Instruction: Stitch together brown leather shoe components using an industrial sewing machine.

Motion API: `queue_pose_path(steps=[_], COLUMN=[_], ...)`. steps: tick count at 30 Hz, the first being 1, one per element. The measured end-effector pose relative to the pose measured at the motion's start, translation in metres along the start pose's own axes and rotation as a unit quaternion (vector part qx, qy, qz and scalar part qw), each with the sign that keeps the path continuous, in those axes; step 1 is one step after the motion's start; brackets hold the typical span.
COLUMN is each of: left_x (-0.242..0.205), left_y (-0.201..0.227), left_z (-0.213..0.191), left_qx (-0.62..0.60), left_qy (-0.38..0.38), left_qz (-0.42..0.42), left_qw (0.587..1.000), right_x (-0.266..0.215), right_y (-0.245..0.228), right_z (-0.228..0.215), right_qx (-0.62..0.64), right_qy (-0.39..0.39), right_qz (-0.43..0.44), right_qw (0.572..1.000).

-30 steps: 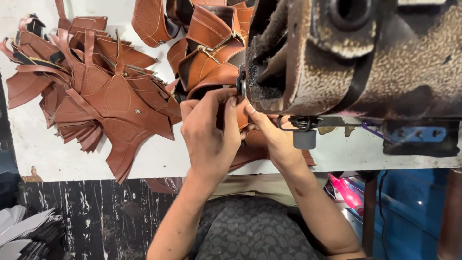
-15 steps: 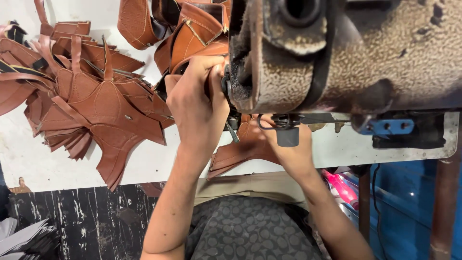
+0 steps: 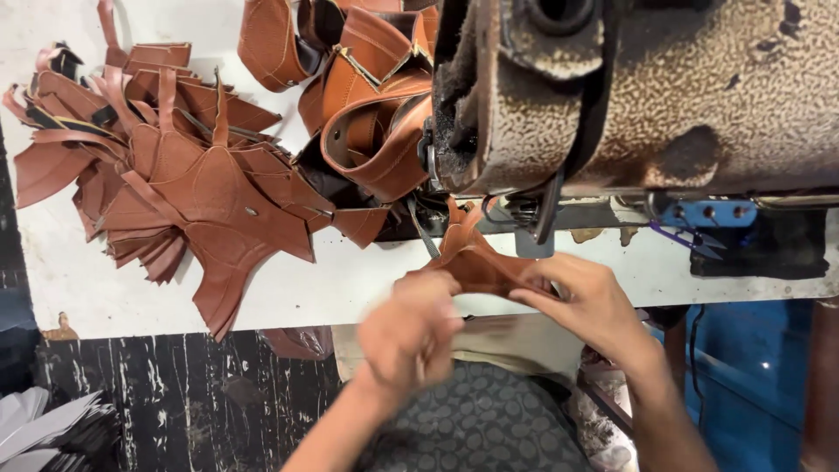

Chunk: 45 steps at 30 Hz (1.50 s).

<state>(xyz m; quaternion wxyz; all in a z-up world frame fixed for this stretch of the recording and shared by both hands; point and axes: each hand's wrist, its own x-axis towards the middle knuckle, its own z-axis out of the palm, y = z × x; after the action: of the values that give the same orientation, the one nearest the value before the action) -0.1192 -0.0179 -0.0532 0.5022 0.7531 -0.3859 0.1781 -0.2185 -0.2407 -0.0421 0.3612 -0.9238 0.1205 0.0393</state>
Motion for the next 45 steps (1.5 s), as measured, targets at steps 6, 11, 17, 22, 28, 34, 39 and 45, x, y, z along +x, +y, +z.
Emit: queue_pose_path(steps=[6,11,17,22,28,34,39,45], left_x=[-0.068,0.028,0.095,0.104,0.112,0.103,0.114,0.126], left_y=[0.039,0.033,0.004,-0.016,-0.031,-0.045,-0.051,-0.057], left_z=[-0.008,-0.023,-0.034,-0.018,-0.003,0.007,-0.006,0.0], left_qx=[-0.169,-0.175,-0.127,-0.141,-0.196,-0.191,-0.197,-0.166], left_qy=[-0.187,-0.034,-0.064,-0.058,-0.072,-0.072,-0.072,-0.081], left_qz=[-0.152,-0.285,-0.332,-0.326,-0.375,-0.328,-0.31,-0.259], left_qw=[0.956,0.942,0.932,0.933,0.903,0.922,0.927,0.948], right_x=[0.014,0.05,0.075,0.093,0.103,0.1,0.106,0.101], right_y=[-0.05,-0.079,-0.06,-0.056,-0.061,-0.051,-0.069,-0.065], right_z=[0.003,0.019,0.042,0.044,0.041,0.05,0.054,0.053], right_qx=[0.345,0.484,0.579,0.601,0.57,0.53,0.559,0.6], right_qy=[-0.08,-0.014,0.003,0.015,0.06,0.084,0.089,0.065], right_qz=[-0.093,-0.031,0.066,0.096,0.067,0.025,0.034,0.082], right_qw=[0.931,0.874,0.813,0.793,0.817,0.844,0.824,0.793])
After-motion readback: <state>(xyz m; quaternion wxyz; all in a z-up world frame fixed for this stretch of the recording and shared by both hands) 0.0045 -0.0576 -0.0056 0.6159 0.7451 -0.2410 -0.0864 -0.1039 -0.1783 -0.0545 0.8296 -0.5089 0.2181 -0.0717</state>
